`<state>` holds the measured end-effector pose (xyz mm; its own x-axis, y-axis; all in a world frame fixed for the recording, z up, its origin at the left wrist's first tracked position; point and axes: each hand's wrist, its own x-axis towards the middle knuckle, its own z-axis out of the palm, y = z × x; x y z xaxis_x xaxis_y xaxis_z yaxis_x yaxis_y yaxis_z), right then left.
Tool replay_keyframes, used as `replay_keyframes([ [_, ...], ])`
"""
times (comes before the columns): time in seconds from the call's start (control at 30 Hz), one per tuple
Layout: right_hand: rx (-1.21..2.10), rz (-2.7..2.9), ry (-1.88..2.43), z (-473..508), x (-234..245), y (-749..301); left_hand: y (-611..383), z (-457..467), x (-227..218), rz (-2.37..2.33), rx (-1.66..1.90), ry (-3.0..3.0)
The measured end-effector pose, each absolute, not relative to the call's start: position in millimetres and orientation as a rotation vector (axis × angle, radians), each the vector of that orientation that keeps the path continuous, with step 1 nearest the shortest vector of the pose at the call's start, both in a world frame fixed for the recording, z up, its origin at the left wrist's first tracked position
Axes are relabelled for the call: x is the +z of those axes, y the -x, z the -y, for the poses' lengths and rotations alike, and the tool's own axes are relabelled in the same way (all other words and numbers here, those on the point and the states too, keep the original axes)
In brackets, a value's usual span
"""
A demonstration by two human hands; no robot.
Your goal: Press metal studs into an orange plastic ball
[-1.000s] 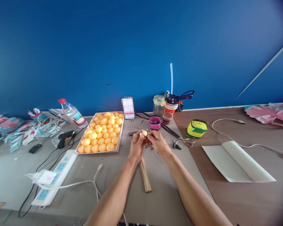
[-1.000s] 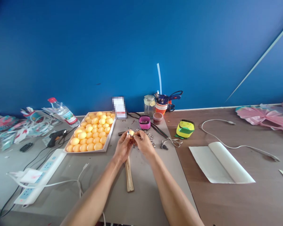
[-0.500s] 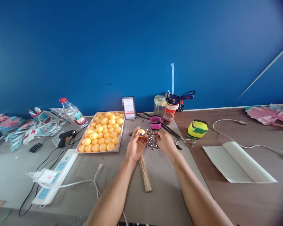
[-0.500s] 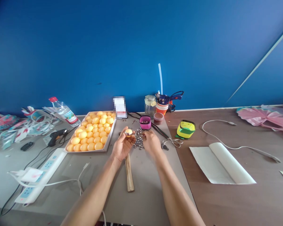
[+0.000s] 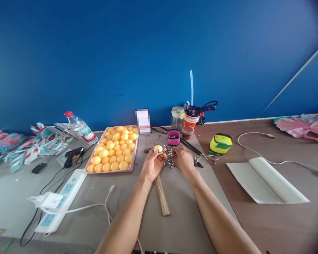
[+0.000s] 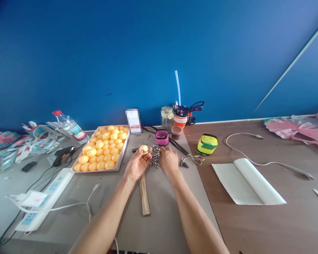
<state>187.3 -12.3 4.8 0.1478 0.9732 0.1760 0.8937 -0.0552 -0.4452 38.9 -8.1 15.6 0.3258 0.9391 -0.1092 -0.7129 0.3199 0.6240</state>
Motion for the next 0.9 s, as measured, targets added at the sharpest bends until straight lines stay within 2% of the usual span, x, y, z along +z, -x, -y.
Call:
replay_keyframes([
  [0.1, 0.334, 1.564, 1.790, 12, 7, -187, -38, 8, 16, -0.503, 1.131, -0.525],
  [0.37, 0.945, 1.089, 1.198, 6, 12, -185, -36, 9, 17, -0.488, 1.076, -0.550],
  [0.53, 1.108, 0.992, 1.148, 8, 17, -185, -35, 9, 16, -0.479, 1.055, -0.558],
  [0.7, 1.295, 0.842, 0.920, 14, 30, -185, -36, 9, 18, -0.471, 1.063, -0.574],
  [0.9, 1.434, 0.873, 0.792, 20, 36, -180, -36, 8, 18, -0.428, 1.064, -0.619],
])
